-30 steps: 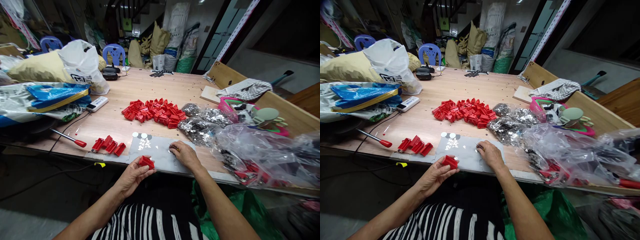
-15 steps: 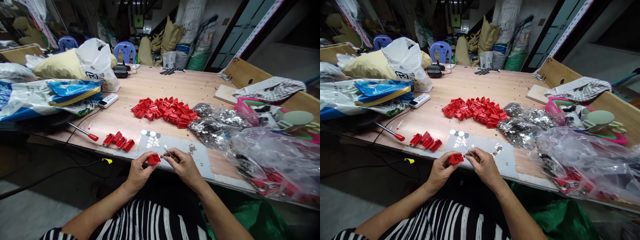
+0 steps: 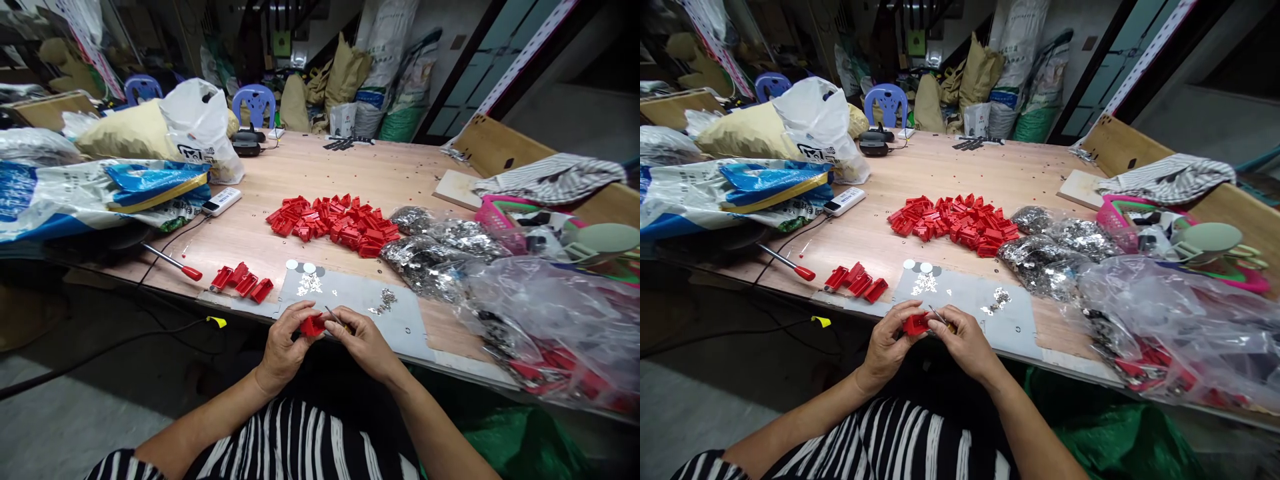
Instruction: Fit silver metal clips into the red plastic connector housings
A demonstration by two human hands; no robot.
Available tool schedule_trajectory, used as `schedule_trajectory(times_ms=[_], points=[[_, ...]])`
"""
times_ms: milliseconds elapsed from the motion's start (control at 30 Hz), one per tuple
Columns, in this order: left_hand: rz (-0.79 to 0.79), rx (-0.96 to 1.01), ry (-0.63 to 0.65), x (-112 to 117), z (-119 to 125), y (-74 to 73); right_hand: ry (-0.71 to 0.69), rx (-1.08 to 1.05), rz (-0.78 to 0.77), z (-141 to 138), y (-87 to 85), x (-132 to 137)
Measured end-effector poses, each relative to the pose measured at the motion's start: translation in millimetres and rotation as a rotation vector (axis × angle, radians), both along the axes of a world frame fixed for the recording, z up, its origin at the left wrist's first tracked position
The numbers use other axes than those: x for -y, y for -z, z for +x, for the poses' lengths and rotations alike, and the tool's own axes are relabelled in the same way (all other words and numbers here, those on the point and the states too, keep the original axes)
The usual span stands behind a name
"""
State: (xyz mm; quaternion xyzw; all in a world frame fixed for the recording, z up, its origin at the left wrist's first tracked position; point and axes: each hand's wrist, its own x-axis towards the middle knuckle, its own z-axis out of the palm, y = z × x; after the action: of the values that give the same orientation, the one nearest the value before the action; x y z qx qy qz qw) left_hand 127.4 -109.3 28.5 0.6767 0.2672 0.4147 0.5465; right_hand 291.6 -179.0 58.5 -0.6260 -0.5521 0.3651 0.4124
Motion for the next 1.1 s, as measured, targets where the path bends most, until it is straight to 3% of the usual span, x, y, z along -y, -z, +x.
schedule_trajectory(times_ms=[100, 200, 400, 533, 733, 967, 1100], points=[[0.034, -0.007, 0.004, 0, 0, 0.1, 0.032, -0.118, -0.014, 8, 1.6, 2], [0.076, -0.034, 0.020, 0, 1, -1.3, 0.127, -0.105, -0.007, 10, 5.6, 2], [0.107, -0.059, 0.089, 3, 1, -2.3, 0.051, -0.213, -0.068, 3, 13.0, -2], [0.052, -0.052, 0.142, 6, -2, 0.1, -0.028, -0.338, -0.112, 2, 15.5, -1], [0.022, -0.031, 0.206, 9, -6, 0.8, -0.006, -0.600, -0.213, -5, 22.2, 14], [-0.014, 0.013, 0.364, 7, -12, -0.7, 0.000, -0.854, -0.236, -16, 29.5, 30], [-0.136, 0.075, 0.383, 6, -16, 1.3, -0.005, -0.994, -0.255, -26, 33.3, 30]])
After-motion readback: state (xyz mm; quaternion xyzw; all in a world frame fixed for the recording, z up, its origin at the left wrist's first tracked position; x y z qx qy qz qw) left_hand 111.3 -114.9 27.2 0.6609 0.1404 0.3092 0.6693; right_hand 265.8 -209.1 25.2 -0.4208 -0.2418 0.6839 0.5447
